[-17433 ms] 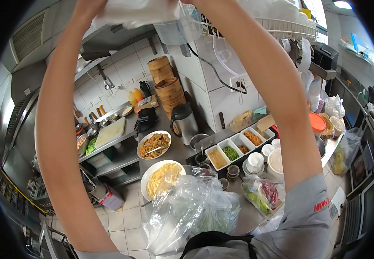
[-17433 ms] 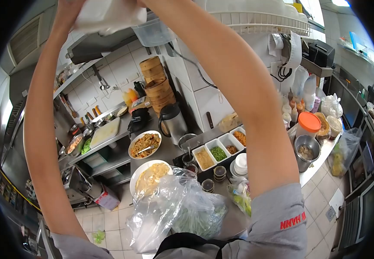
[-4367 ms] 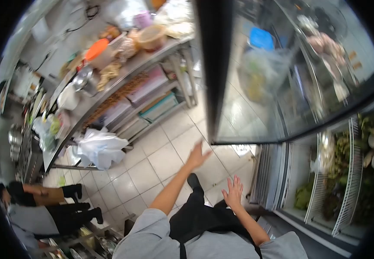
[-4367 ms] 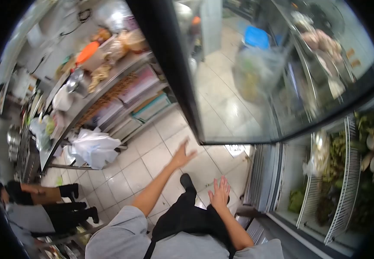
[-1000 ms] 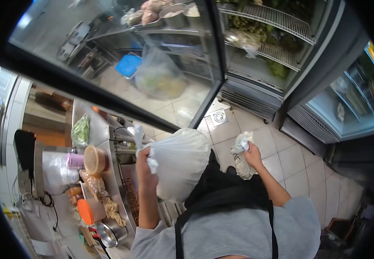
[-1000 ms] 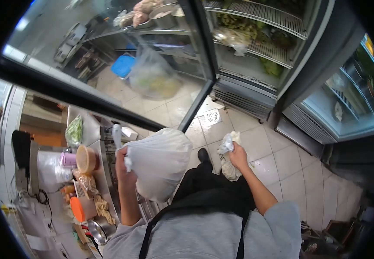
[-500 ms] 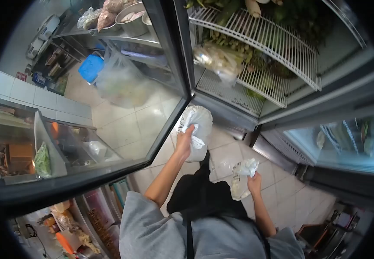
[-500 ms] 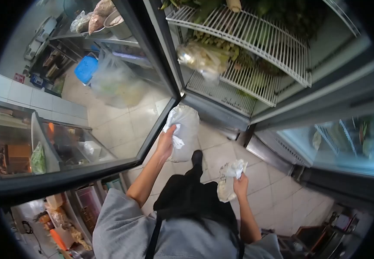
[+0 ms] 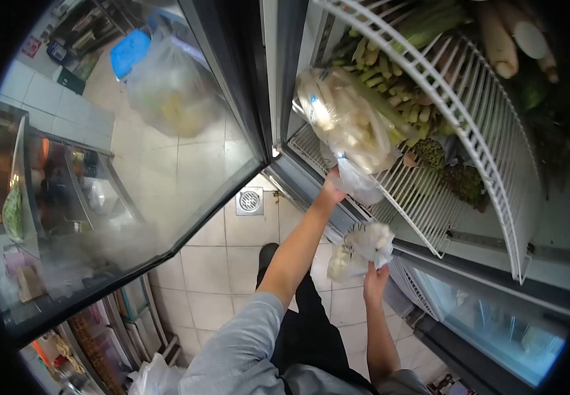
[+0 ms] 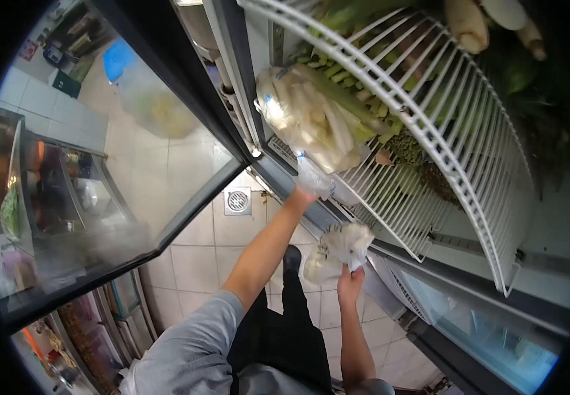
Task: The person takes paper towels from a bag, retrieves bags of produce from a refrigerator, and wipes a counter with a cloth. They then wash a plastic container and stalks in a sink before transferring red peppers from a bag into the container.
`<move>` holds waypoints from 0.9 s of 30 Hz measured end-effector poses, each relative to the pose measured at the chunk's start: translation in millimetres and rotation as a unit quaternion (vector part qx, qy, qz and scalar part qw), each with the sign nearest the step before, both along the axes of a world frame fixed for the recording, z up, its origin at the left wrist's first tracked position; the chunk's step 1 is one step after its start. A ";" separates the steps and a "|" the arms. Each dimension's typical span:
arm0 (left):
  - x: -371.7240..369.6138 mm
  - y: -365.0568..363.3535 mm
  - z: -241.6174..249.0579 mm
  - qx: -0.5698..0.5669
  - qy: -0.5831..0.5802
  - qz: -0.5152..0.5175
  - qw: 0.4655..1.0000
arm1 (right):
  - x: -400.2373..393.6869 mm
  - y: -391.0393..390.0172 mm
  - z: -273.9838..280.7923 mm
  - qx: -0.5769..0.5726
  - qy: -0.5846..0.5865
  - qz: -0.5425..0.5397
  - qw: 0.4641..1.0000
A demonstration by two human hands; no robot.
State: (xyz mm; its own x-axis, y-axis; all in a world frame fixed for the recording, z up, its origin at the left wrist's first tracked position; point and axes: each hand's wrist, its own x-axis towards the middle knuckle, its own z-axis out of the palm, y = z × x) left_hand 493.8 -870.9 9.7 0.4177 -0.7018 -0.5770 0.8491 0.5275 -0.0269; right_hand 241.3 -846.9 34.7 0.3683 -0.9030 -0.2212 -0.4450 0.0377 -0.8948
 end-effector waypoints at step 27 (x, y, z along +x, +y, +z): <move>5.3 33.9 -111.5 0.210 -0.316 -0.197 0.904 | 193.3 -97.6 -54.9 -0.183 0.120 0.368 0.904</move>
State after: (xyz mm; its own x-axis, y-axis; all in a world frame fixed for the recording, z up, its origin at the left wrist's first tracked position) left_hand 499.1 -837.0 -101.8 0.5216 -0.6425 -0.5614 0.7498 0.0312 0.6609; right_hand 434.6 -944.5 -20.2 0.8801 -0.4619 -0.1100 -0.4114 -0.6262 -0.6623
